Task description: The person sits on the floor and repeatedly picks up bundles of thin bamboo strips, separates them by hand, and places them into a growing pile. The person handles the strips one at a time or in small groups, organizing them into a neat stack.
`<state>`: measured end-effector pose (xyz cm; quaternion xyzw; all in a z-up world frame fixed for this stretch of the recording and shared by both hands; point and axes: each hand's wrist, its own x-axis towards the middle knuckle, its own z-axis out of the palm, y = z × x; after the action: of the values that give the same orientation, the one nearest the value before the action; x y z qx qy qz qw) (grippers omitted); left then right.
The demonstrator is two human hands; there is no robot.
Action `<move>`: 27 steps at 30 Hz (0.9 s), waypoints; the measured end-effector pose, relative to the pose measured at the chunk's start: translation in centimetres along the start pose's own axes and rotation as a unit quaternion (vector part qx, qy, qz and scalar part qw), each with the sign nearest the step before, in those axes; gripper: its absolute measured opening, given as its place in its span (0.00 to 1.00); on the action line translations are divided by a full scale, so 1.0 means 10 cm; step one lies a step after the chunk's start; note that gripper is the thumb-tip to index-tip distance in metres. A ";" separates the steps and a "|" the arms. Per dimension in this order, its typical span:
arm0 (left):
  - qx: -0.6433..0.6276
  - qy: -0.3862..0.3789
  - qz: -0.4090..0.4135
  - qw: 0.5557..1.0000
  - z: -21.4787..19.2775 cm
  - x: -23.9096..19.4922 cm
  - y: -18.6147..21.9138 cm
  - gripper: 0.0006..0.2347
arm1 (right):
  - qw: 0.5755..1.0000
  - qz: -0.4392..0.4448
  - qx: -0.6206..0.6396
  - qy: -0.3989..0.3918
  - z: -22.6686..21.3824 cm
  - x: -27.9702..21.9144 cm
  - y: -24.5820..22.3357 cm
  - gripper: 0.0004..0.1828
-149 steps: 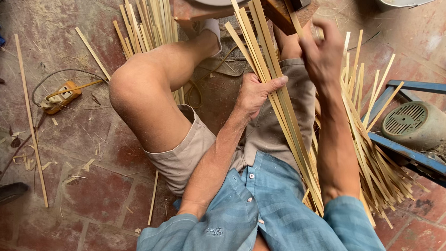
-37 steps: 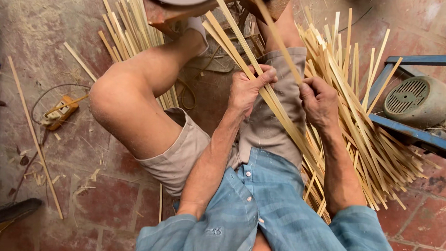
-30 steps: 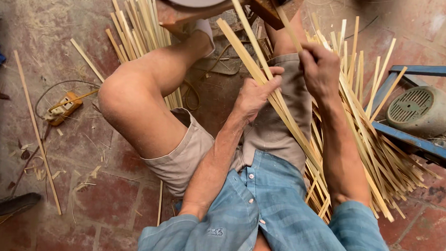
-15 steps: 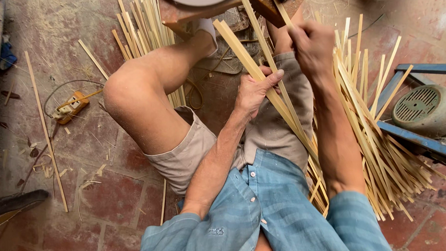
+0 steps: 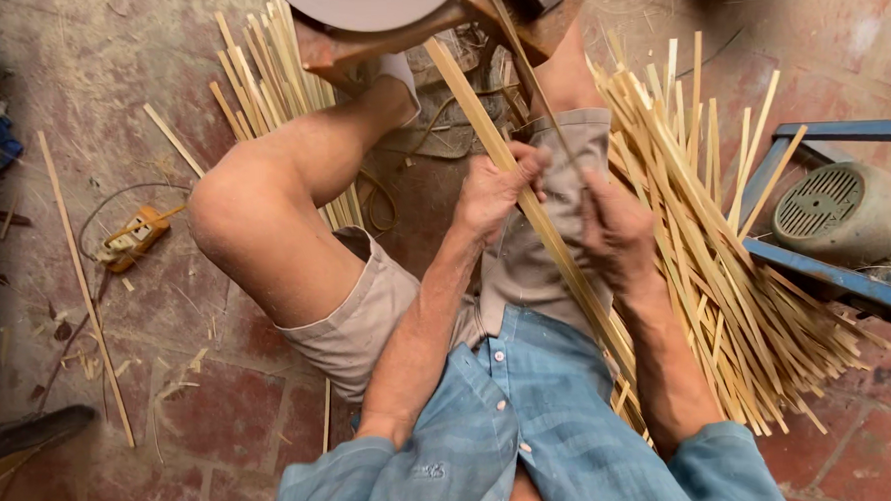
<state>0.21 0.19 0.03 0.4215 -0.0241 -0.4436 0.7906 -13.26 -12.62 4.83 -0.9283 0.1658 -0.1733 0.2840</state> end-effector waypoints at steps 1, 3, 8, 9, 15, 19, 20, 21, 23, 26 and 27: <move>0.013 0.026 -0.006 1.000 -0.05 0.01 0.06 0.15 | 0.999 0.015 -0.033 -0.007 -0.04 0.00 0.04 0.16; 0.037 0.071 -0.023 0.997 -0.10 0.02 0.10 0.18 | 0.996 0.029 -0.082 -0.014 -0.16 -0.09 0.19 0.15; 0.033 0.073 0.001 0.997 -0.02 0.04 0.15 0.14 | 0.995 -0.054 -0.075 0.048 0.06 0.29 0.38 0.07; 0.031 0.079 0.012 0.996 -0.02 0.05 0.16 0.14 | 0.996 -0.046 -0.068 0.040 0.16 0.49 0.37 0.07; -0.050 0.072 0.010 0.996 -0.07 0.05 0.02 0.08 | 1.000 -0.005 0.003 0.008 0.45 1.18 0.23 0.07; -0.034 0.081 0.041 0.995 -0.09 0.10 -0.03 0.08 | 0.998 -0.043 -0.024 0.045 0.63 1.31 0.35 0.10; -0.032 0.082 0.040 0.995 -0.10 0.08 -0.05 0.08 | 0.996 -0.061 -0.030 0.058 0.68 1.29 0.39 0.07; -0.031 0.083 0.038 0.995 -0.11 0.07 -0.07 0.07 | 0.996 -0.057 -0.030 0.058 0.72 1.26 0.42 0.09; -0.017 0.094 0.032 0.995 -0.11 0.08 -0.08 0.07 | 0.996 -0.051 -0.031 0.062 0.70 1.20 0.45 0.15; 0.002 0.099 0.049 0.994 -0.08 0.04 -0.08 0.07 | 0.999 0.030 0.014 0.010 0.34 0.83 0.38 0.19; 0.009 0.096 0.063 0.993 -0.08 0.08 -0.04 0.07 | 0.998 0.064 0.017 -0.009 0.14 0.67 0.35 0.19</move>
<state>0.76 -0.02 -1.03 0.4671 0.0213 -0.3500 0.8117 -7.45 -17.44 3.20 -0.9124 0.2197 -0.1489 0.3117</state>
